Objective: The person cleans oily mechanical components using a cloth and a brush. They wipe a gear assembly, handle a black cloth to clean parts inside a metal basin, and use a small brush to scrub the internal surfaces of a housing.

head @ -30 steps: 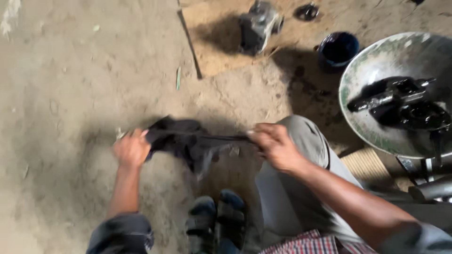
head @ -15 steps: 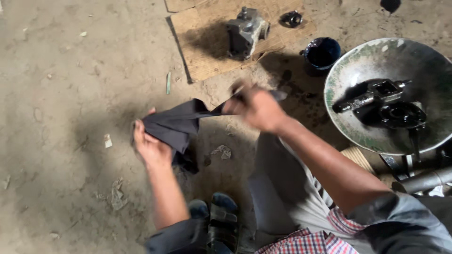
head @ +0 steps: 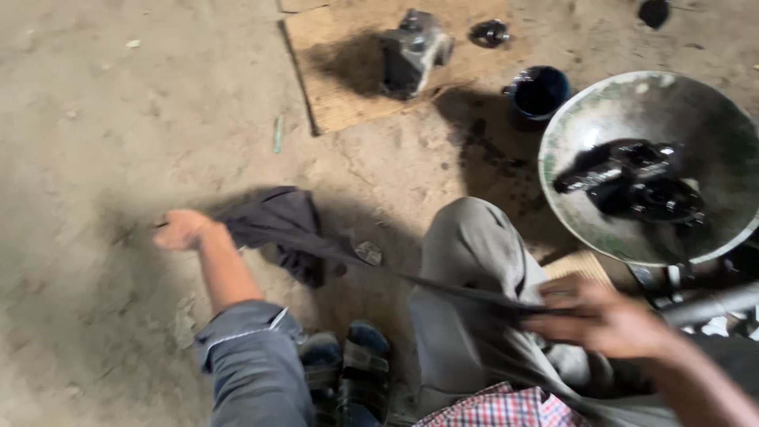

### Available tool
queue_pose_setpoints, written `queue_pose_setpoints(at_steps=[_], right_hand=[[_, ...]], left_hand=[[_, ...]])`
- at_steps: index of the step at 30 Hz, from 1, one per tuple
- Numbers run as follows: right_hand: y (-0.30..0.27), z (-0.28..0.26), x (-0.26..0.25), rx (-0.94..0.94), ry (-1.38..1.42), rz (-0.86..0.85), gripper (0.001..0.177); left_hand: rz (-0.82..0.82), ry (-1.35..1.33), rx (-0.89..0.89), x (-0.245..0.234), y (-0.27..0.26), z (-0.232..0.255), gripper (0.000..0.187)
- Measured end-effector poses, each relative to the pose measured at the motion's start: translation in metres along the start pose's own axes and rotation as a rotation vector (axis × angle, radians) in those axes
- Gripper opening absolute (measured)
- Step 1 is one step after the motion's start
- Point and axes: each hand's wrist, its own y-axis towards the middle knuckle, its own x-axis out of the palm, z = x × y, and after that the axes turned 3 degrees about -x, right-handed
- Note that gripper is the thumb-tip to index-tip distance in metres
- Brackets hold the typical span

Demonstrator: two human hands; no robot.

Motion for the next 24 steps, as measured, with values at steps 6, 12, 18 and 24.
queue_pose_setpoints(at_steps=[6,12,18,24], right_hand=[[-0.053,0.115,-0.089,0.094,0.148,0.714,0.045],[-0.112,0.236,-0.140,-0.014,0.459,1.081,0.036],[-0.114,0.279,-0.179,-0.298,0.669,1.220,0.030],[-0.066,0.255,-0.187,-0.494,0.731,1.185,0.041]], left_hand=[[-0.287,-0.317,0.092,-0.012,-0.012,0.019,0.036],[-1.075,-0.248,0.233,-0.114,-0.065,-0.035,0.045],[-1.317,1.039,0.996,-0.139,-0.106,-0.083,0.048],[-1.114,0.821,1.220,-0.174,-0.118,-0.084,0.061]])
